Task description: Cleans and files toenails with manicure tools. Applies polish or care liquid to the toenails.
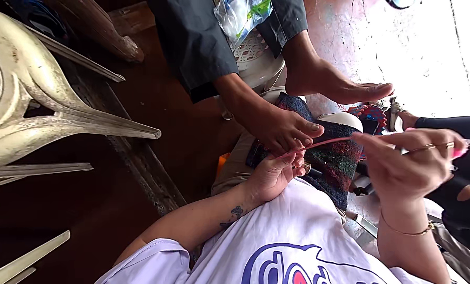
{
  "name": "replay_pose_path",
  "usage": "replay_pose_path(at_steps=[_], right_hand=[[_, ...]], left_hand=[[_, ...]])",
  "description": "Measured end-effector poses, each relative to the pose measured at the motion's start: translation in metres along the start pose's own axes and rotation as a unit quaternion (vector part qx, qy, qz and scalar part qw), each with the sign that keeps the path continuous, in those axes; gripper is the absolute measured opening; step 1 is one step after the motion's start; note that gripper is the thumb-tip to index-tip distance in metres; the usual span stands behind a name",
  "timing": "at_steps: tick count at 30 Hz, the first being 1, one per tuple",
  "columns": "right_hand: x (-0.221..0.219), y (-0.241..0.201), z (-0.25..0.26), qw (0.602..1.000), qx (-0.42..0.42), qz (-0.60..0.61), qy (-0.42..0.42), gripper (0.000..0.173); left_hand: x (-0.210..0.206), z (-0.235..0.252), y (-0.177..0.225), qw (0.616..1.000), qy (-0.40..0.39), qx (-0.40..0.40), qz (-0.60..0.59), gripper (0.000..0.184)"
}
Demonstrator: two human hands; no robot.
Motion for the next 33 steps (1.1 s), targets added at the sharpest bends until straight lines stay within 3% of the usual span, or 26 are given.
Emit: replay_pose_path(at_steps=[2,5,8,10,14,17,20,24,28,33], right_hand=[[0.003,-0.003,0.005,1.0,0.0,0.022,0.005,0.014],[-0.013,-0.021,-0.009,0.994,0.042,0.053,-0.081,0.015],[-0.005,-0.006,-0.008,1.0,0.006,0.025,-0.01,0.015],[0.007,-0.001,-0.002,0.998,-0.023,0.029,0.042,0.014],[-0.018,-0.026,-0.025,0.996,0.025,0.078,-0.031,0.013],[-0.042,-0.026,-0.039,0.995,0.053,0.066,-0.053,0.016],[-0.032,-0.009,-0.028,0.997,-0.007,0.082,-0.002,0.013],[-0.035,-0.018,-0.035,0.994,0.029,0.095,-0.04,0.015],[-0.023,0.0,-0.024,0.997,-0.023,0.066,0.013,0.012],[-0.033,-0.026,-0.037,0.995,0.051,0.073,-0.039,0.016]], left_hand=[[-0.001,0.0,0.0,1.0,-0.023,-0.002,0.001,0.014],[-0.003,-0.002,0.0,1.0,0.002,0.001,0.003,0.018],[-0.004,-0.01,0.005,0.999,0.024,0.018,-0.013,0.016],[-0.002,-0.018,0.009,0.998,0.067,0.015,-0.01,0.024],[-0.003,-0.021,0.012,0.994,0.113,-0.002,-0.003,0.03],[-0.004,-0.019,0.011,0.995,0.097,-0.016,-0.011,0.029],[-0.003,-0.018,0.011,0.998,0.053,-0.018,-0.005,0.025],[-0.006,-0.017,0.01,0.999,0.031,-0.015,-0.033,0.025],[-0.006,-0.016,0.009,0.999,0.025,-0.023,-0.042,0.02],[-0.003,-0.014,0.008,0.998,0.051,-0.039,0.001,0.028]])
Point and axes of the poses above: each hand's wrist, its own z-axis towards the middle knuckle, its own x-axis out of the back of the hand, y = z × x, the point moved 5 cm from there along z, towards the middle knuckle, and after that the axes turned 11 degrees about -x, right-handed, at the moved point
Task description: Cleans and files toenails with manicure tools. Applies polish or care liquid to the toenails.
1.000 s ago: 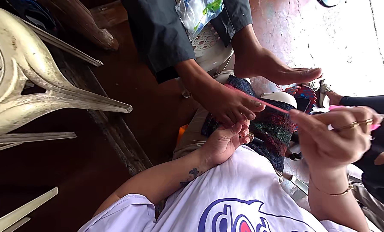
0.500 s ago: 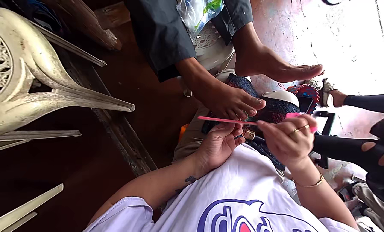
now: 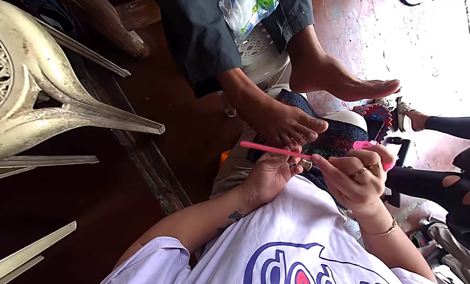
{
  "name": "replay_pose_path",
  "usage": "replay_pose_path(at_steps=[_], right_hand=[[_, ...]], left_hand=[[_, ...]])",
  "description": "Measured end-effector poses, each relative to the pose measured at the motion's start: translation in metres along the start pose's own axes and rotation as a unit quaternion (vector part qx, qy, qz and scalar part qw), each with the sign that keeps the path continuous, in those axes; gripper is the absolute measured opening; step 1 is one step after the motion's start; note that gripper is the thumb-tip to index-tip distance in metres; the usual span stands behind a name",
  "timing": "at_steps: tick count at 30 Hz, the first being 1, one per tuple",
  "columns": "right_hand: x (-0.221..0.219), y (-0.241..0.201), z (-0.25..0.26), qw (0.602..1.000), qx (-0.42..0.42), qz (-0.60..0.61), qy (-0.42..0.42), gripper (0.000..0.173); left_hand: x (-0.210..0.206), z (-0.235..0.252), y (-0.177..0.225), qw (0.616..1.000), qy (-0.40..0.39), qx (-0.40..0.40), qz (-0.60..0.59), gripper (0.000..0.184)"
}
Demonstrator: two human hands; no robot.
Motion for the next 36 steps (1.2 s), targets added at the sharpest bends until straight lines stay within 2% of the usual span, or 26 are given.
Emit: replay_pose_path(at_steps=[4,9,14,18,23,27,32,36], right_hand=[[0.013,0.029,0.005,0.997,-0.024,-0.042,0.064,0.011],[-0.008,0.005,-0.005,0.999,0.009,-0.037,0.005,0.015],[0.013,0.04,0.009,0.994,-0.048,-0.063,0.074,0.014],[-0.013,0.009,-0.006,0.999,0.005,-0.039,0.003,0.015],[0.002,0.05,-0.003,0.993,-0.062,-0.061,0.079,0.012],[-0.022,0.021,-0.018,0.999,-0.023,-0.021,0.032,0.012],[-0.025,0.065,-0.006,0.991,-0.072,-0.054,0.098,0.013],[-0.047,0.056,-0.003,0.996,-0.065,0.016,0.06,0.011]], left_hand=[[0.003,-0.001,0.0,1.0,0.004,0.004,-0.011,0.026],[0.004,0.002,-0.002,1.0,0.015,-0.01,0.007,0.028],[0.007,0.001,-0.001,1.0,0.014,-0.002,0.009,0.023],[0.008,0.004,-0.002,0.999,0.013,-0.013,0.033,0.025],[0.01,0.004,-0.002,0.999,0.001,-0.012,0.044,0.021],[0.01,0.005,-0.002,0.998,-0.002,-0.02,0.064,0.021],[0.008,0.003,0.001,0.997,0.003,-0.012,0.082,0.021],[0.01,0.002,0.003,0.996,0.007,-0.006,0.086,0.021]])
Point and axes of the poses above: each hand's wrist, its own z-axis towards the middle knuckle, its own x-axis out of the back of the hand, y = z × x, the point moved 5 cm from there along z, towards the middle knuckle, and after that the axes turned 11 degrees about -x, right-handed, at the moved point
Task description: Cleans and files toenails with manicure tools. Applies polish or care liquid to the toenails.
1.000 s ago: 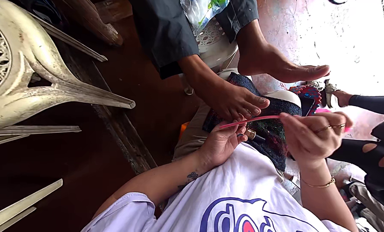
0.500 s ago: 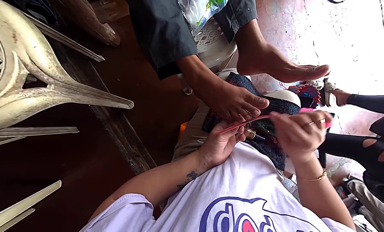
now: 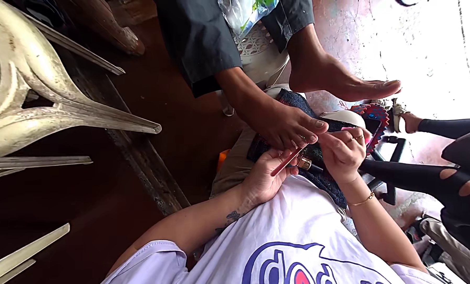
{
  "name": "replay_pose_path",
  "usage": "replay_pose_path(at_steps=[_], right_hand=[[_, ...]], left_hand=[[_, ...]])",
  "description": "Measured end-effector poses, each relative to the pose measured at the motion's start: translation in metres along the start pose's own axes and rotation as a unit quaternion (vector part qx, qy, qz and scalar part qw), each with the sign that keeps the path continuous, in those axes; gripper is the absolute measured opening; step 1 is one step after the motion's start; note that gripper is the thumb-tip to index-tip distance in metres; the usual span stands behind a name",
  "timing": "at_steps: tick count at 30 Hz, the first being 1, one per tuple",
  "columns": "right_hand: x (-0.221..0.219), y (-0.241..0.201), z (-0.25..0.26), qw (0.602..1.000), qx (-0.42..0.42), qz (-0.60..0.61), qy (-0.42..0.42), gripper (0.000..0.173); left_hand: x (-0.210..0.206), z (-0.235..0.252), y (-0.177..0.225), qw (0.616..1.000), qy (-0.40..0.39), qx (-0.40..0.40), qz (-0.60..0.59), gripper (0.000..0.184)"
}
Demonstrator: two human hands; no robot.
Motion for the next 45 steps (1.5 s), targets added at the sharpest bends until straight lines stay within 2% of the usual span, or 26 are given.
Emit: replay_pose_path(at_steps=[3,6,10,12,14,17,20,23,26,30,33,37,41,43,45], right_hand=[[-0.005,0.016,0.006,1.0,-0.024,-0.009,0.01,0.012],[-0.002,-0.005,0.003,0.999,0.003,0.024,-0.038,0.011],[0.055,-0.005,0.031,0.995,0.012,-0.041,-0.088,0.015],[0.088,-0.014,0.052,0.994,0.043,-0.05,-0.09,0.016],[0.099,-0.034,0.069,0.99,0.096,-0.041,-0.089,0.015],[0.071,-0.066,0.094,0.97,0.183,-0.045,-0.154,0.012],[0.029,-0.075,0.113,0.934,0.255,-0.071,-0.24,0.017],[0.008,-0.071,0.126,0.921,0.286,-0.111,-0.24,0.018],[-0.003,-0.078,0.12,0.898,0.331,-0.102,-0.271,0.018],[-0.006,-0.064,0.133,0.899,0.336,-0.118,-0.257,0.015],[-0.006,-0.072,0.122,0.878,0.376,-0.105,-0.277,0.019],[-0.002,-0.058,0.133,0.9,0.335,-0.114,-0.256,0.014],[0.003,-0.065,0.121,0.887,0.345,-0.095,-0.293,0.018],[0.009,-0.053,0.132,0.91,0.3,-0.115,-0.263,0.017],[0.014,-0.055,0.13,0.916,0.277,-0.132,-0.257,0.017]], left_hand=[[-0.002,-0.002,0.002,1.0,0.003,0.011,-0.002,0.021],[0.002,-0.002,0.002,1.0,-0.02,0.01,-0.015,0.022],[0.004,0.0,0.0,0.997,-0.065,0.015,-0.038,0.022],[0.004,-0.001,0.001,0.996,-0.061,0.025,-0.062,0.023],[0.002,-0.002,0.0,0.993,-0.074,0.035,-0.083,0.024],[0.003,-0.002,-0.001,0.992,-0.072,0.046,-0.098,0.022],[0.004,-0.002,-0.001,0.989,-0.094,0.048,-0.107,0.019],[0.006,-0.001,-0.001,0.989,-0.098,0.05,-0.102,0.019],[0.006,0.0,0.0,0.988,-0.1,0.054,-0.108,0.018],[0.006,0.001,-0.001,0.987,-0.102,0.053,-0.108,0.018],[0.006,0.002,0.001,0.99,-0.098,0.044,-0.087,0.02],[0.005,0.001,-0.001,0.991,-0.094,0.046,-0.086,0.022],[0.006,0.002,0.0,0.993,-0.079,0.05,-0.075,0.023],[0.005,0.001,0.0,0.993,-0.067,0.056,-0.074,0.025],[0.005,0.003,-0.001,0.993,-0.067,0.056,-0.074,0.025]])
Point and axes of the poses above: each hand's wrist, its own z-axis towards the middle knuckle, its own x-axis out of the back of the hand, y = z × x, the point moved 5 cm from there along z, towards the middle knuckle, and after that the axes turned 11 degrees about -x, right-handed, at the moved point
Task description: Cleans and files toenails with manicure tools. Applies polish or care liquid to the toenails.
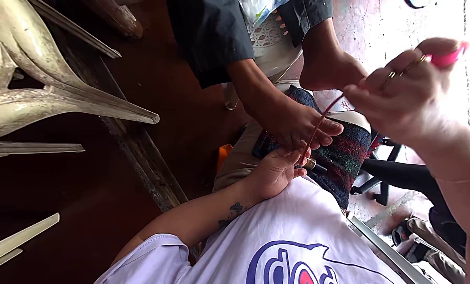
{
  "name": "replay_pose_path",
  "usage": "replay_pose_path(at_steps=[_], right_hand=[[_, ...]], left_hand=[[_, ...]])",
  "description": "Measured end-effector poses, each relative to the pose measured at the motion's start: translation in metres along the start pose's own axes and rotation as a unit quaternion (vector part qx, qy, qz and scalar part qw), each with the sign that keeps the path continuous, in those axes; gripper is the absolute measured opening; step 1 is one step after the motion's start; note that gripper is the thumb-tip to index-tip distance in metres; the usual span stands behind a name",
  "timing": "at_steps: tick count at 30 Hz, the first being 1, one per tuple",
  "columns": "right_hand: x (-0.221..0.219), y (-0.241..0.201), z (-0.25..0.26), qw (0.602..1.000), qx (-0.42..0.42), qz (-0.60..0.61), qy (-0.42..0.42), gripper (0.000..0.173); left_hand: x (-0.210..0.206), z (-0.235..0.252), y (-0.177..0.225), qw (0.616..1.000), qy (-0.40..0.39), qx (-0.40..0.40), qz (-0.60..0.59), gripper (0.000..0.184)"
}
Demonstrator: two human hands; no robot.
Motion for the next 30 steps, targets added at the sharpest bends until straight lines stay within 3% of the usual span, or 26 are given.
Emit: replay_pose_path(at_steps=[3,8,11,13,16,18,22,27,30], right_hand=[[-0.001,-0.022,-0.006,0.998,0.057,0.014,-0.022,0.02],[-0.001,-0.003,0.006,1.0,0.006,0.001,0.019,0.017],[-0.006,-0.022,0.007,0.996,0.078,0.04,-0.025,0.022],[0.0,-0.001,0.006,0.999,0.011,0.042,-0.024,0.022],[0.021,0.032,-0.003,0.982,-0.183,0.002,0.035,0.024],[0.032,0.004,-0.015,0.983,-0.177,0.026,0.049,0.024],[0.009,-0.064,-0.048,0.993,-0.056,0.099,-0.004,0.019],[0.004,-0.055,-0.087,0.972,-0.204,0.064,0.101,0.016],[-0.017,-0.098,-0.096,0.987,-0.146,0.055,0.047,0.014]], left_hand=[[0.001,0.001,0.0,1.0,0.004,0.003,0.01,0.024],[-0.001,0.001,0.0,1.0,0.002,-0.004,0.029,0.027],[-0.002,-0.001,0.002,0.999,0.015,-0.009,0.034,0.026],[-0.002,-0.001,0.001,1.0,0.004,-0.011,0.029,0.025],[0.0,0.001,0.0,1.0,-0.01,-0.011,0.004,0.024],[0.0,0.0,-0.001,1.0,-0.004,-0.007,0.0,0.023],[0.001,0.002,-0.002,1.0,-0.005,-0.01,0.012,0.021],[0.001,0.002,-0.002,1.0,0.001,-0.012,0.02,0.022],[0.002,0.003,-0.004,1.0,0.012,-0.01,0.025,0.018]])
Point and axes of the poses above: each hand's wrist, its own z-axis towards the middle knuckle, its own x-axis out of the back of the hand, y = z × x, the point moved 5 cm from there along z, towards the middle knuckle, and after that the axes turned 11 degrees about -x, right-handed, at the moved point
